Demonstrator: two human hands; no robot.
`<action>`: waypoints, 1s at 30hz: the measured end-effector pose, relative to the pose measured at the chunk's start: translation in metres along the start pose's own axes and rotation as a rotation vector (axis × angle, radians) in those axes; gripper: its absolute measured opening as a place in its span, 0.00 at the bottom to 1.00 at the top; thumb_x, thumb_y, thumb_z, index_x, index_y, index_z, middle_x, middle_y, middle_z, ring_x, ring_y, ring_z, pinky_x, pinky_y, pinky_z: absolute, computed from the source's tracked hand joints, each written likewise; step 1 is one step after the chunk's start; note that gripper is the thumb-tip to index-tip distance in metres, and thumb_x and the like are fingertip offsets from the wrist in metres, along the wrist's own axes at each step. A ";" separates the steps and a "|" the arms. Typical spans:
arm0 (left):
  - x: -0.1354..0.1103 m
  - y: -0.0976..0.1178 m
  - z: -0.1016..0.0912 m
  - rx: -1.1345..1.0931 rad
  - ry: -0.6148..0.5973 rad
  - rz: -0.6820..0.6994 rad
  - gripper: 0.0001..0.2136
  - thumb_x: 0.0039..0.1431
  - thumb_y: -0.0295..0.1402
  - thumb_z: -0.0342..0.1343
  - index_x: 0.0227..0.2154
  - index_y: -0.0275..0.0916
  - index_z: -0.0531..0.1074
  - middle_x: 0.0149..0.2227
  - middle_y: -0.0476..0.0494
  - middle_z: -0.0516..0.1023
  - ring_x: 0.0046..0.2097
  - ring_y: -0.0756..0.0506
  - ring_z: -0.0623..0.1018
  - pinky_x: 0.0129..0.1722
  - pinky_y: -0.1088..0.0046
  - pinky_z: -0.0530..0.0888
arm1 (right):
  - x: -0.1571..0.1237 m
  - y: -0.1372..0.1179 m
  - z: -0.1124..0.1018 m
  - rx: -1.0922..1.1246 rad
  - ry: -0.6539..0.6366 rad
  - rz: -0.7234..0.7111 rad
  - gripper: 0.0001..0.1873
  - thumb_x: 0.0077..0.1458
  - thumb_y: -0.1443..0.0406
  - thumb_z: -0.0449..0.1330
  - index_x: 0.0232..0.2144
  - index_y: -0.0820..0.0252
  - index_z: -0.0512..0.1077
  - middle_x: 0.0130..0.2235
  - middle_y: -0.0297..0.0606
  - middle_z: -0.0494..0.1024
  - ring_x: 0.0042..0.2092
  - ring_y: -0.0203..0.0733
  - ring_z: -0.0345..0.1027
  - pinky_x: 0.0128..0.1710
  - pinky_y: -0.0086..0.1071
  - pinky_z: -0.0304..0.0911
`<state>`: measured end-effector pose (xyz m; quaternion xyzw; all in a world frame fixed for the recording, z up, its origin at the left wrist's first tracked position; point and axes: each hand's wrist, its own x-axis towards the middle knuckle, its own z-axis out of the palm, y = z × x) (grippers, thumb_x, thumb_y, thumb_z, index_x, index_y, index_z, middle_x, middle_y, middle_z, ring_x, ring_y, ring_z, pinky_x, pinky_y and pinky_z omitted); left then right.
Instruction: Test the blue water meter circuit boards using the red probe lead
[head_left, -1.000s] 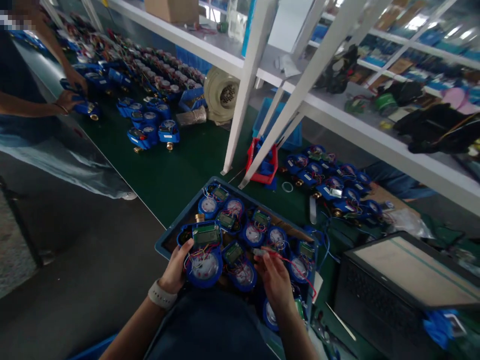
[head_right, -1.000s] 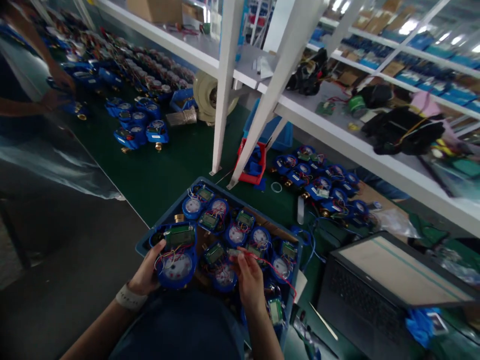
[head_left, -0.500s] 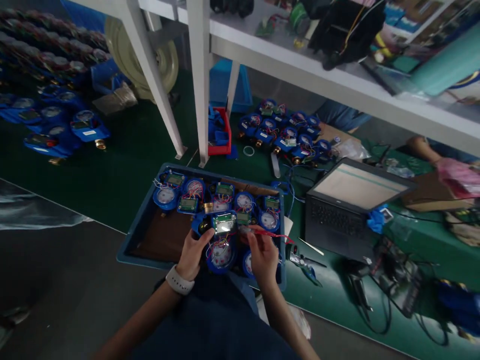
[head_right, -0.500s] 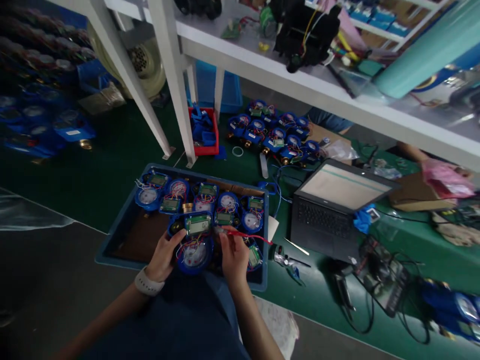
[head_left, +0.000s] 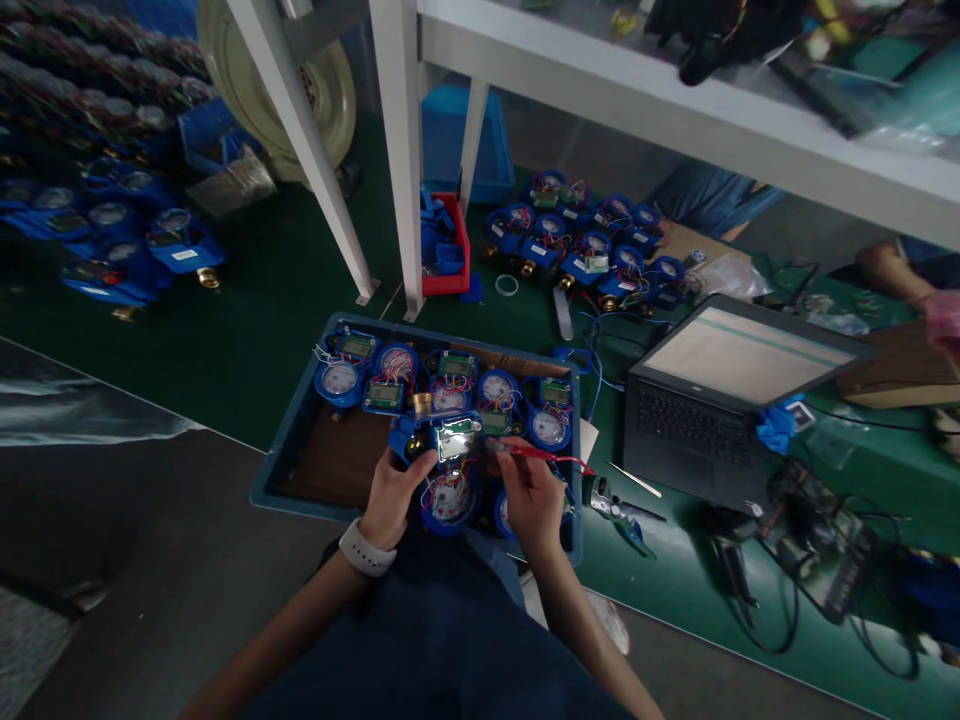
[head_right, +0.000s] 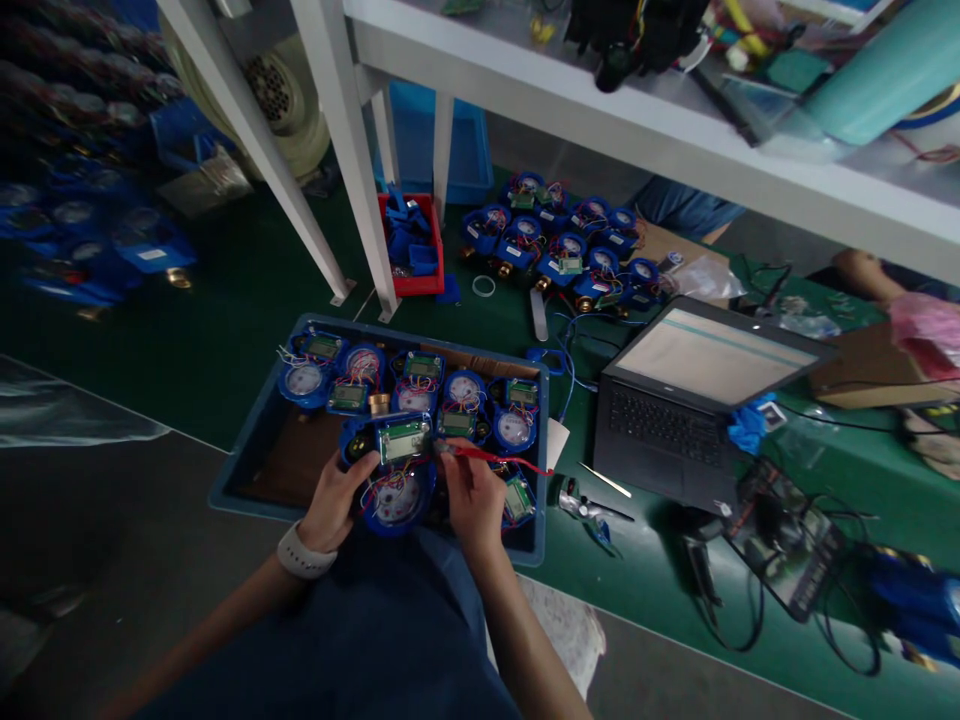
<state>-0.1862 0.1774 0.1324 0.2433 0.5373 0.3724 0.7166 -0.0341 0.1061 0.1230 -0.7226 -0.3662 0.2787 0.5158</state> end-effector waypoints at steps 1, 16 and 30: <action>0.000 0.000 0.000 0.001 -0.004 -0.001 0.27 0.34 0.42 0.72 0.39 0.34 0.74 0.38 0.41 0.81 0.42 0.39 0.79 0.44 0.66 0.74 | 0.000 -0.001 0.000 -0.003 -0.004 -0.006 0.11 0.57 0.59 0.57 0.38 0.60 0.74 0.36 0.39 0.82 0.32 0.42 0.78 0.32 0.32 0.75; 0.001 -0.002 0.001 0.063 0.011 0.054 0.27 0.33 0.41 0.72 0.38 0.35 0.74 0.36 0.43 0.81 0.40 0.39 0.80 0.42 0.65 0.75 | 0.003 -0.002 -0.002 -0.009 -0.087 -0.005 0.12 0.58 0.58 0.57 0.36 0.61 0.75 0.36 0.40 0.81 0.30 0.41 0.77 0.27 0.30 0.74; 0.002 -0.006 -0.005 0.162 -0.001 0.176 0.26 0.36 0.41 0.71 0.40 0.35 0.73 0.39 0.42 0.81 0.42 0.40 0.79 0.46 0.64 0.74 | 0.003 -0.017 0.002 -0.150 -0.043 -0.046 0.12 0.58 0.59 0.56 0.36 0.60 0.75 0.27 0.36 0.80 0.27 0.41 0.75 0.27 0.30 0.72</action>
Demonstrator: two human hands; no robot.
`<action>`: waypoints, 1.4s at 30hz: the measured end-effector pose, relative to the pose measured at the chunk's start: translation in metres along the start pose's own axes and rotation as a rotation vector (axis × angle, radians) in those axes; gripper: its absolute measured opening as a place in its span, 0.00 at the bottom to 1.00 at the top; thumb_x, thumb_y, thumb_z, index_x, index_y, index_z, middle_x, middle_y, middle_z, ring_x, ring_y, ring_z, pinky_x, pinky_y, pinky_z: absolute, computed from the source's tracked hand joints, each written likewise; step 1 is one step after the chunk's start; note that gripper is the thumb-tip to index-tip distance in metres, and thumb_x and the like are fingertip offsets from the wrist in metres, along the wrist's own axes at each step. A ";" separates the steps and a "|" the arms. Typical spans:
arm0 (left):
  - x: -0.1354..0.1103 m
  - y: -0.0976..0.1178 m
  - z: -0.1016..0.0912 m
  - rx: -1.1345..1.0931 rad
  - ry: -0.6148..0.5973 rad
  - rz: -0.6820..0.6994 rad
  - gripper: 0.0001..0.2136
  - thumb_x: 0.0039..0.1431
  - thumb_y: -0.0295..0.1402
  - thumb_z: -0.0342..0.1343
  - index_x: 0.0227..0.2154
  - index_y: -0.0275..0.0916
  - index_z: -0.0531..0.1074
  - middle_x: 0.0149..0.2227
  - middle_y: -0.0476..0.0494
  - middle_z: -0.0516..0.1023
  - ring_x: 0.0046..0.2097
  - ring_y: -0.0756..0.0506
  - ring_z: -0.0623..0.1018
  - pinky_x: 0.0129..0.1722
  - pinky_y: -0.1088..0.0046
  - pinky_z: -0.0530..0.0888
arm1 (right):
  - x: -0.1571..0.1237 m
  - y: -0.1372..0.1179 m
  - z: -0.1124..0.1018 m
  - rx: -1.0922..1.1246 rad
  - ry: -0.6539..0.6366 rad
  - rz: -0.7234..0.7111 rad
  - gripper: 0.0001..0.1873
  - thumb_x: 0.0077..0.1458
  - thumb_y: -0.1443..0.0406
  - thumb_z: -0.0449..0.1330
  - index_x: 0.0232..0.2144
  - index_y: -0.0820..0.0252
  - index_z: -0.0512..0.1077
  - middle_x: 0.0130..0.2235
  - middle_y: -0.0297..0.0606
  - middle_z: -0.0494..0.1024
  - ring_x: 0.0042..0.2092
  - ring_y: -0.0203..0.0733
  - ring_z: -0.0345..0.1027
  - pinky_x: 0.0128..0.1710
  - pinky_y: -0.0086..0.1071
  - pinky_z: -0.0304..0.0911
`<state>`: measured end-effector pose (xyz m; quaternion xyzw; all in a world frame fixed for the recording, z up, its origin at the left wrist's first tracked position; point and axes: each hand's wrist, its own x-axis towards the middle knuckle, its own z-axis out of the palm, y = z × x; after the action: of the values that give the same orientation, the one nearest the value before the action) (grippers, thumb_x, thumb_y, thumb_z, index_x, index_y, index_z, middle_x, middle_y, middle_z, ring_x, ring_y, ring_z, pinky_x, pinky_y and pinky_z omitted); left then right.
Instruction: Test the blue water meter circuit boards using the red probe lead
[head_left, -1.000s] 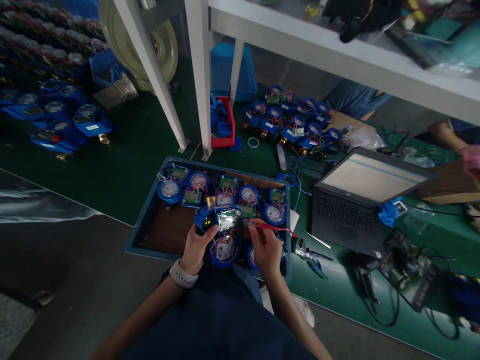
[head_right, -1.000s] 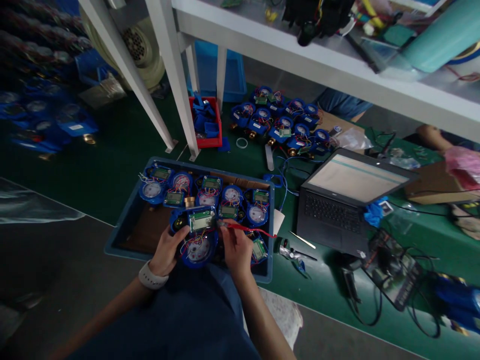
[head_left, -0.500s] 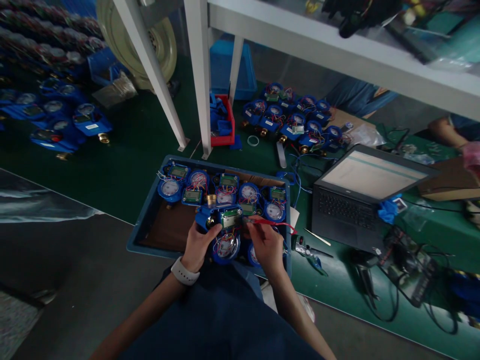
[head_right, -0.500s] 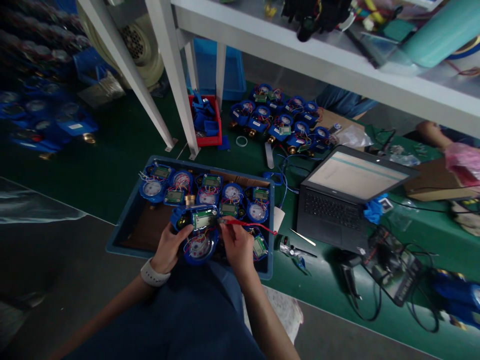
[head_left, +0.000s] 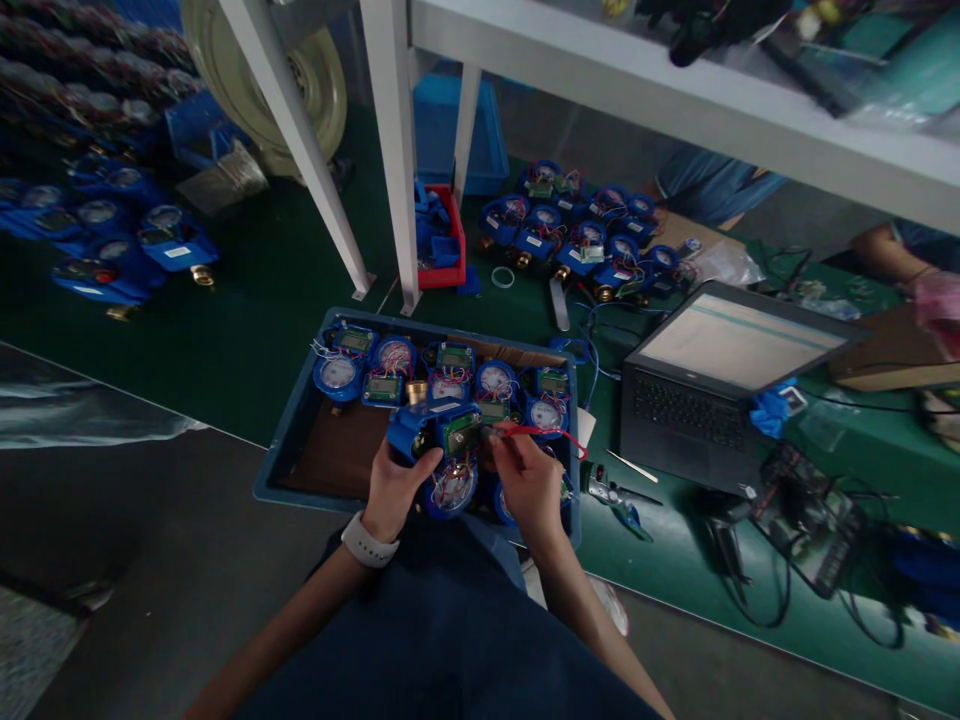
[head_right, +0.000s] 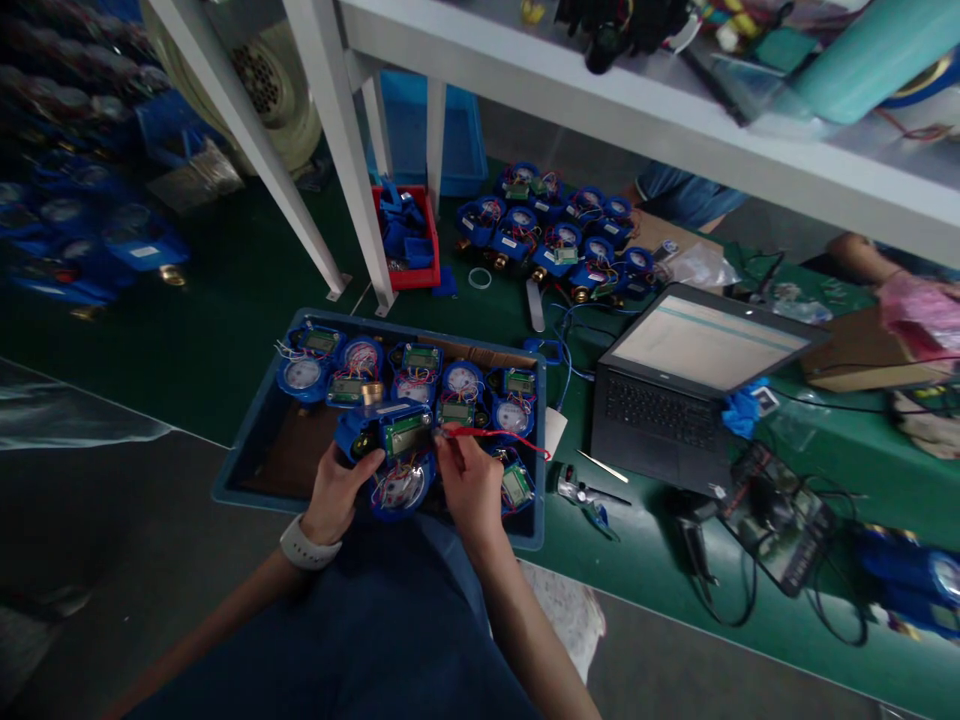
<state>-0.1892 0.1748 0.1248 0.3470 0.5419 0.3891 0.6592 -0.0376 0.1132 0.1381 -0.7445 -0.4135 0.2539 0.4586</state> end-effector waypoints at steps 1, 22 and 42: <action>0.000 0.000 0.000 0.004 0.000 0.006 0.26 0.36 0.41 0.71 0.40 0.35 0.74 0.39 0.42 0.81 0.42 0.40 0.79 0.46 0.65 0.74 | 0.000 -0.001 0.000 -0.019 0.005 -0.013 0.12 0.58 0.59 0.56 0.36 0.60 0.75 0.27 0.36 0.80 0.27 0.41 0.75 0.27 0.30 0.72; 0.003 -0.009 -0.006 0.036 -0.002 0.022 0.25 0.39 0.40 0.70 0.41 0.35 0.74 0.38 0.43 0.82 0.40 0.42 0.79 0.44 0.67 0.74 | 0.000 -0.006 0.004 -0.181 0.052 -0.140 0.14 0.60 0.59 0.54 0.32 0.60 0.75 0.24 0.36 0.78 0.23 0.39 0.70 0.25 0.27 0.65; 0.000 -0.006 -0.002 -0.042 -0.030 -0.061 0.26 0.37 0.42 0.71 0.40 0.34 0.74 0.39 0.41 0.82 0.41 0.40 0.80 0.45 0.63 0.75 | -0.006 0.003 0.003 0.032 0.024 0.012 0.10 0.57 0.59 0.57 0.35 0.59 0.73 0.26 0.35 0.78 0.26 0.41 0.73 0.28 0.30 0.69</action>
<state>-0.1900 0.1718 0.1189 0.3223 0.5339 0.3747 0.6861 -0.0419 0.1086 0.1338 -0.7427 -0.3991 0.2542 0.4738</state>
